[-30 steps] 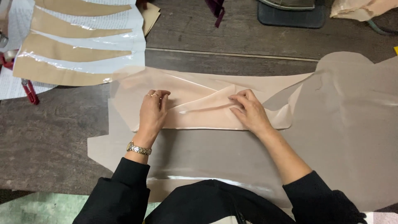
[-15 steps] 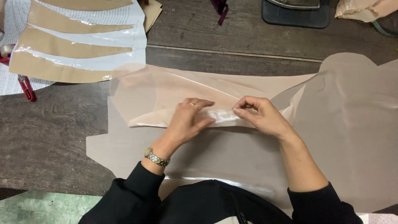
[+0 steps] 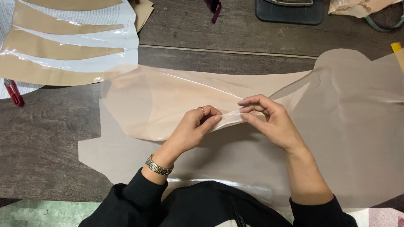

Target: The person smooths a large piece of light-colored fabric on a work table, then places a paper pattern on top of it. They adjust the pattern's position, lift it to check the fabric underneath, and reposition it multiple times to align it correctly.

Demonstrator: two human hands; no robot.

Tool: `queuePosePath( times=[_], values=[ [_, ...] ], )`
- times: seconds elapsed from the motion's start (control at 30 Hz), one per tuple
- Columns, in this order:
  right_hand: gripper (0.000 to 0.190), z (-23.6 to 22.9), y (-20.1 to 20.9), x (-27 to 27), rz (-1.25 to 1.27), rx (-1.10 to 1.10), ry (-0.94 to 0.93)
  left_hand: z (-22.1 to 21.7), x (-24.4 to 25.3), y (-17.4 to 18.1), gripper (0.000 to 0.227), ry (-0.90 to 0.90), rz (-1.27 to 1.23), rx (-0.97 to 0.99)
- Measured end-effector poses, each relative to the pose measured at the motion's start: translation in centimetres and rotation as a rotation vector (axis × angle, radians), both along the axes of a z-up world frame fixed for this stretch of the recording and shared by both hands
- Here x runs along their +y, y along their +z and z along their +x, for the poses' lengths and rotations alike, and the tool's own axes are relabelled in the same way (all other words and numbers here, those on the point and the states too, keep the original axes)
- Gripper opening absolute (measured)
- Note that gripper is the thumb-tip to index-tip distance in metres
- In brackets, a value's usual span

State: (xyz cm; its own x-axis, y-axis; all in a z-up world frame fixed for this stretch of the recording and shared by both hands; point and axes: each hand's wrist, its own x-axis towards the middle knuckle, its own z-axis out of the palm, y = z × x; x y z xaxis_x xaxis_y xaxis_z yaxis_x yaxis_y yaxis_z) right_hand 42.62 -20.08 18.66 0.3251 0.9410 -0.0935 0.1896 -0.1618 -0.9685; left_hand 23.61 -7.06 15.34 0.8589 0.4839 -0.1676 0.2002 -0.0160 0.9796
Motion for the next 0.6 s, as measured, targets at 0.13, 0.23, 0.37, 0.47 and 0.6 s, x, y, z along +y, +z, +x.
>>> queuePosePath(
  times=[0.13, 0.23, 0.37, 0.47, 0.6],
  values=[
    [0.03, -0.4, 0.1, -0.1, 0.002, -0.034, -0.01, 0.3, -0.4, 0.4, 0.019, 0.004, 0.013, -0.002],
    [0.027, -0.7, -0.2, 0.2, 0.028, -0.068, -0.014, 0.7, -0.8, -0.1, 0.017, 0.002, -0.014, -0.043],
    [0.017, -1.1, 0.1, 0.4, 0.158, -0.405, 0.085, 0.9, -0.8, -0.4, 0.017, 0.024, -0.002, -0.041],
    [0.012, -1.5, 0.6, 0.8, 0.267, -0.672, 0.128, 1.1, -0.7, -1.2, 0.017, 0.051, -0.001, -0.034],
    [0.012, -2.0, 1.3, 1.1, 0.341, -0.849, 0.143, 1.2, -0.6, -1.1, 0.018, 0.117, -0.039, 0.021]
  ],
)
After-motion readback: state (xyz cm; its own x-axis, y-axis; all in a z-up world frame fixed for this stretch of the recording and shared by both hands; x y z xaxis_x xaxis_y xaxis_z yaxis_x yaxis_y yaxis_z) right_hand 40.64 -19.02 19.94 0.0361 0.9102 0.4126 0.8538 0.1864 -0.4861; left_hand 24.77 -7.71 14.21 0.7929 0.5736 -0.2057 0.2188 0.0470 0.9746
